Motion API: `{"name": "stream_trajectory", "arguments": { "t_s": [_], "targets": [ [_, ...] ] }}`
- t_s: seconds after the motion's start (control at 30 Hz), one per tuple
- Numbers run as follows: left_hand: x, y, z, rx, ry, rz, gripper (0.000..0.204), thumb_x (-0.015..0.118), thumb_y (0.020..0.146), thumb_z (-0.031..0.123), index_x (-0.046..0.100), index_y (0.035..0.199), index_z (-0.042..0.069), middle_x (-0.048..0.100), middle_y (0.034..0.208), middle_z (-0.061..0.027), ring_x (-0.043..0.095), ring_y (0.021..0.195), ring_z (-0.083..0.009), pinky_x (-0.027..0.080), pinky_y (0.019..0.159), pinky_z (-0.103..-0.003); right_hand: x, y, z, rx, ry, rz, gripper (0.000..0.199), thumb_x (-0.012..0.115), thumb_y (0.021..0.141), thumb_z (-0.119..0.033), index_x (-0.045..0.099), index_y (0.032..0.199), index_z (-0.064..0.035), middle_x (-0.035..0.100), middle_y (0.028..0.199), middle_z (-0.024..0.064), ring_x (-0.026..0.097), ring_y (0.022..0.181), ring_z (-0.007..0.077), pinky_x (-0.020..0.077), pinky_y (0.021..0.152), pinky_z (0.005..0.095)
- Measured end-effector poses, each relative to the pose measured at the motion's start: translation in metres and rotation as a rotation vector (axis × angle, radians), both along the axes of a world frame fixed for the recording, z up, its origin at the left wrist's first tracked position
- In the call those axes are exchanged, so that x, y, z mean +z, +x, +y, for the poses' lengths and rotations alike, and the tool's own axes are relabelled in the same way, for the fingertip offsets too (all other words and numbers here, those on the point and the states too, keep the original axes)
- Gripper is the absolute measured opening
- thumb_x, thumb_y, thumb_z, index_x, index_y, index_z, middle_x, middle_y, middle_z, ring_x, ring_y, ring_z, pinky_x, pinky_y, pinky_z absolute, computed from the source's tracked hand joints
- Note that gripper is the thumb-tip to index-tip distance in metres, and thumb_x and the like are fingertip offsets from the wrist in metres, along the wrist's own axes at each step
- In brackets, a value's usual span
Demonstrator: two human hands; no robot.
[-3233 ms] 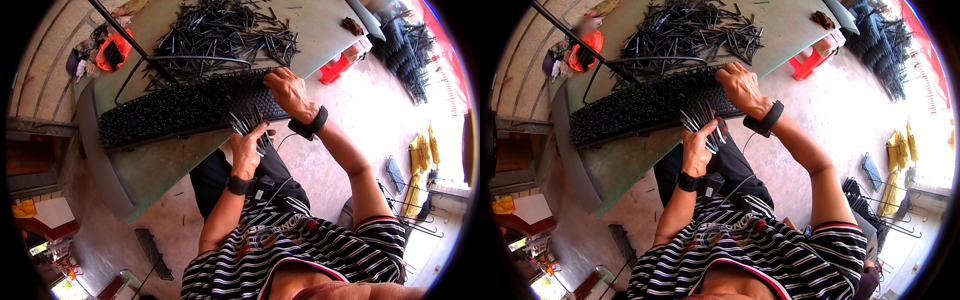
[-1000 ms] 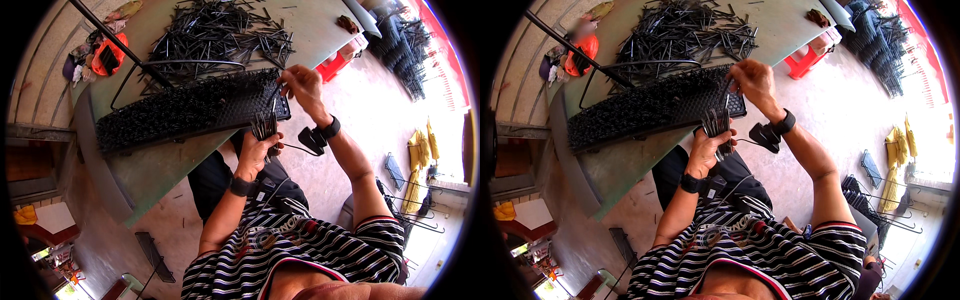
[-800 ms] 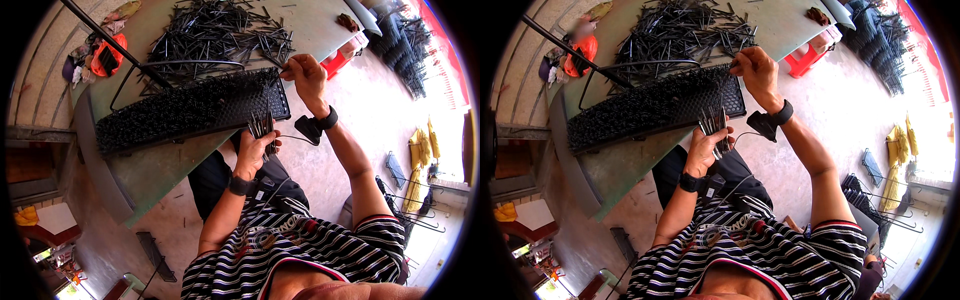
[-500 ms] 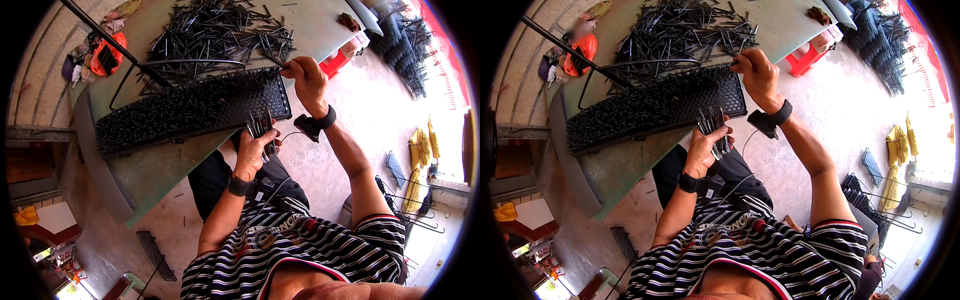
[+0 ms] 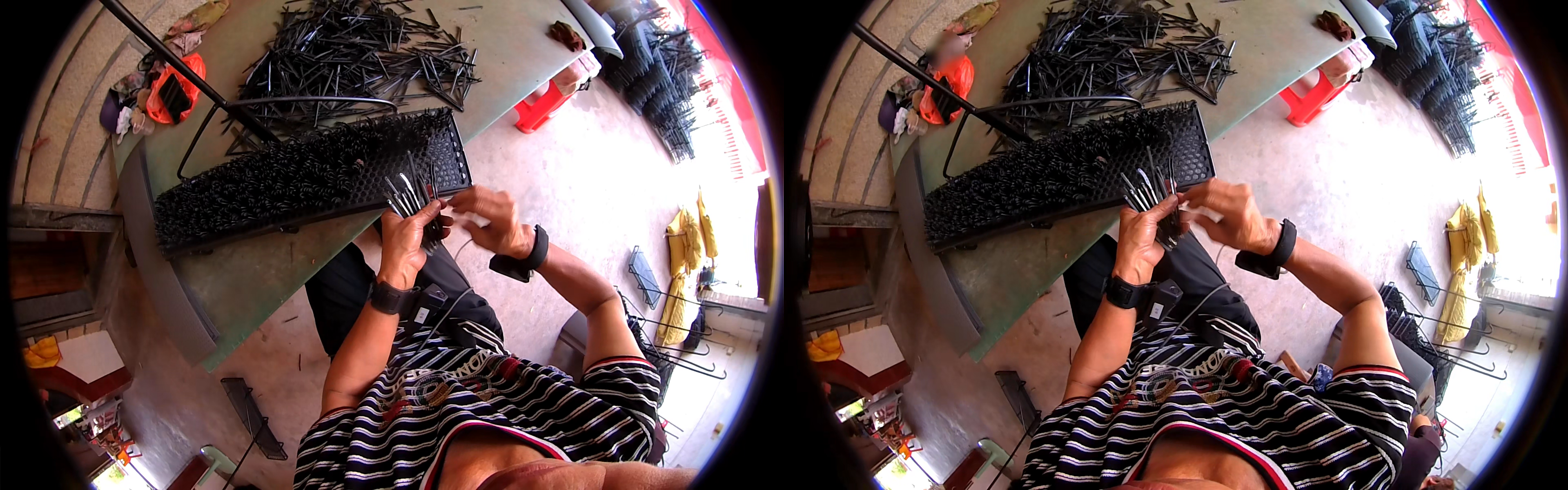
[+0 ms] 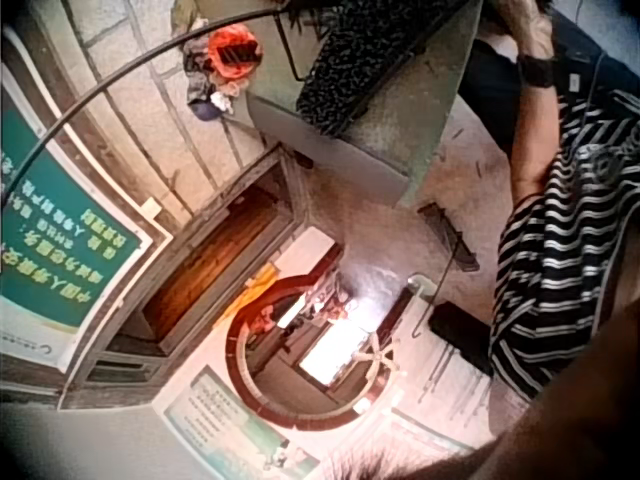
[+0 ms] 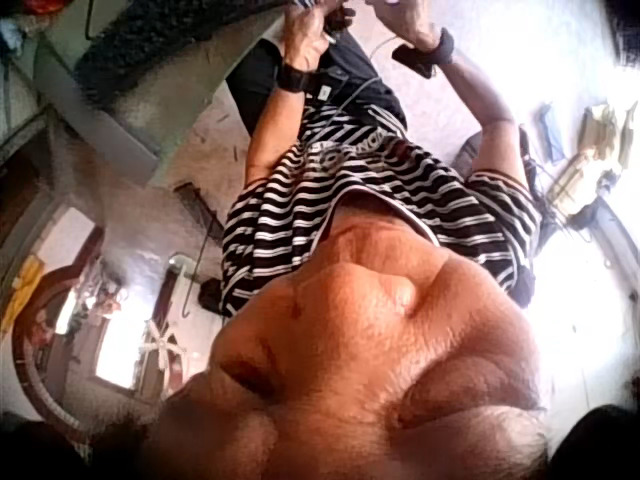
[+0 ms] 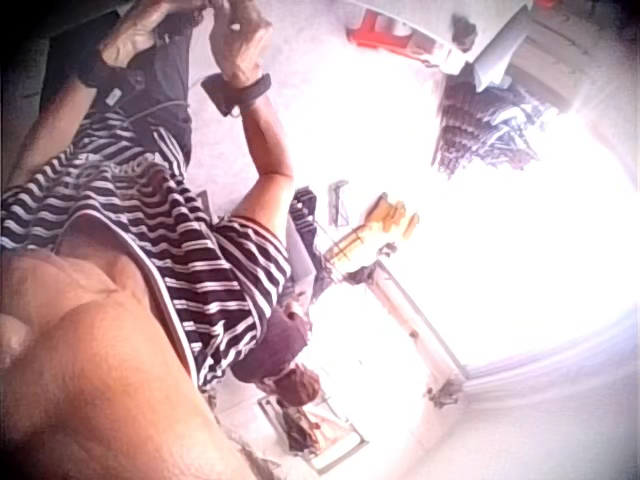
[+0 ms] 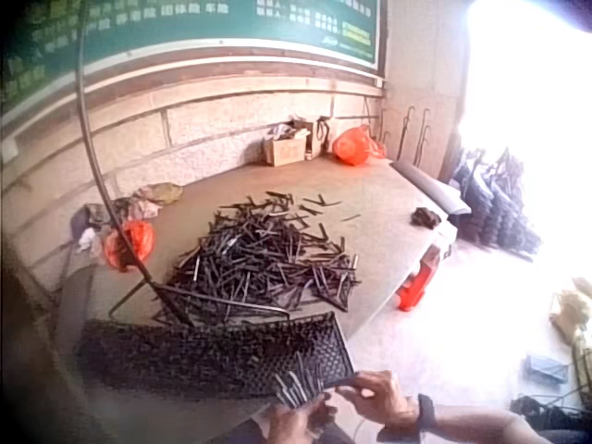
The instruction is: The person inserts black bristles into a perforated broom head, picking them from a pile on the table and placing them one by one into the holes. The person occasionally gathers bristles into a bundle before continuing the insertion process.
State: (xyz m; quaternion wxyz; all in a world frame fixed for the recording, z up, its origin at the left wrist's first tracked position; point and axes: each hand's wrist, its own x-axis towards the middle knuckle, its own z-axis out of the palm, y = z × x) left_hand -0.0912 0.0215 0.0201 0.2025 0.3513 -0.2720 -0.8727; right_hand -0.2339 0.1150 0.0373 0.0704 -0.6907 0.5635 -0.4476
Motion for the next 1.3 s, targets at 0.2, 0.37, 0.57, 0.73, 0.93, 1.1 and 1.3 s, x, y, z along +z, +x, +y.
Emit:
{"name": "stream_trajectory", "arguments": {
  "t_s": [0.2, 0.37, 0.57, 0.73, 0.93, 1.1, 1.3],
  "targets": [
    [0.006, -0.003, 0.008, -0.086, -0.126, 0.004, 0.013, 0.065, 0.079, 0.002, 0.061, 0.092, 0.002, 0.065, 0.075, -0.0077, 0.063, 0.054, -0.0173, 0.048, 0.044, -0.026, 0.022, -0.015, -0.027, -0.258, 0.634, -0.767, 0.027, 0.059, 0.089, -0.021, 0.064, 0.090, 0.0048, 0.065, 0.070, 0.0053, 0.058, 0.053, 0.0077, 0.0463, 0.046, 0.0209],
    [0.004, -0.003, 0.010, -0.093, -0.080, -0.002, 0.018, 0.064, 0.082, 0.005, 0.059, 0.099, 0.001, 0.065, 0.080, -0.0111, 0.064, 0.060, -0.0195, 0.051, 0.051, -0.028, 0.021, -0.025, -0.036, -0.337, 0.287, -0.858, 0.015, 0.058, 0.088, -0.009, 0.061, 0.093, 0.0045, 0.066, 0.074, 0.0068, 0.062, 0.057, 0.0099, 0.0490, 0.048, 0.0205],
    [-0.015, 0.003, 0.010, -0.158, 0.066, 0.100, 0.020, 0.060, 0.086, 0.009, 0.057, 0.105, 0.002, 0.064, 0.084, -0.0139, 0.065, 0.073, -0.0241, 0.054, 0.062, -0.033, 0.029, -0.032, -0.062, -0.526, -0.139, -0.290, 0.015, 0.057, 0.086, -0.001, 0.051, 0.100, 0.0004, 0.064, 0.073, 0.0106, 0.067, 0.066, 0.0139, 0.0506, 0.054, 0.0235],
    [-0.009, 0.003, 0.009, -0.153, 0.029, 0.024, 0.018, 0.059, 0.087, 0.010, 0.057, 0.104, 0.003, 0.063, 0.080, -0.0121, 0.064, 0.063, -0.0221, 0.053, 0.053, -0.032, 0.011, -0.041, -0.074, -0.473, -0.134, -0.148, 0.012, 0.056, 0.086, 0.000, 0.050, 0.097, -0.0002, 0.061, 0.071, 0.0113, 0.067, 0.066, 0.0161, 0.0503, 0.053, 0.0258],
    [-0.002, 0.005, 0.007, -0.129, -0.006, -0.030, 0.018, 0.059, 0.087, 0.009, 0.058, 0.104, 0.002, 0.063, 0.079, -0.0114, 0.062, 0.059, -0.0196, 0.051, 0.049, -0.030, 0.007, -0.050, -0.078, -0.368, -0.085, 0.130, 0.009, 0.059, 0.082, -0.003, 0.056, 0.091, -0.0022, 0.061, 0.077, 0.0141, 0.062, 0.066, 0.0297, 0.0493, 0.056, 0.0355],
    [0.002, 0.005, 0.008, -0.117, -0.049, -0.009, 0.014, 0.058, 0.087, 0.010, 0.059, 0.100, 0.004, 0.063, 0.076, -0.0088, 0.061, 0.055, -0.0165, 0.049, 0.047, -0.028, 0.013, -0.052, -0.076, -0.375, 0.073, 0.314, 0.010, 0.063, 0.082, -0.009, 0.063, 0.087, -0.0005, 0.062, 0.077, 0.0145, 0.061, 0.060, 0.0265, 0.0465, 0.052, 0.0321],
    [0.013, 0.004, 0.008, -0.192, -0.026, 0.046, 0.016, 0.058, 0.087, 0.010, 0.059, 0.103, 0.005, 0.064, 0.077, -0.0080, 0.062, 0.057, -0.0161, 0.049, 0.048, -0.027, 0.031, -0.037, -0.063, -0.177, 0.610, -0.252, 0.023, 0.058, 0.089, -0.022, 0.065, 0.086, 0.0007, 0.058, 0.063, 0.0026, 0.053, 0.056, 0.0077, 0.0422, 0.051, 0.0264]
  ]
}}
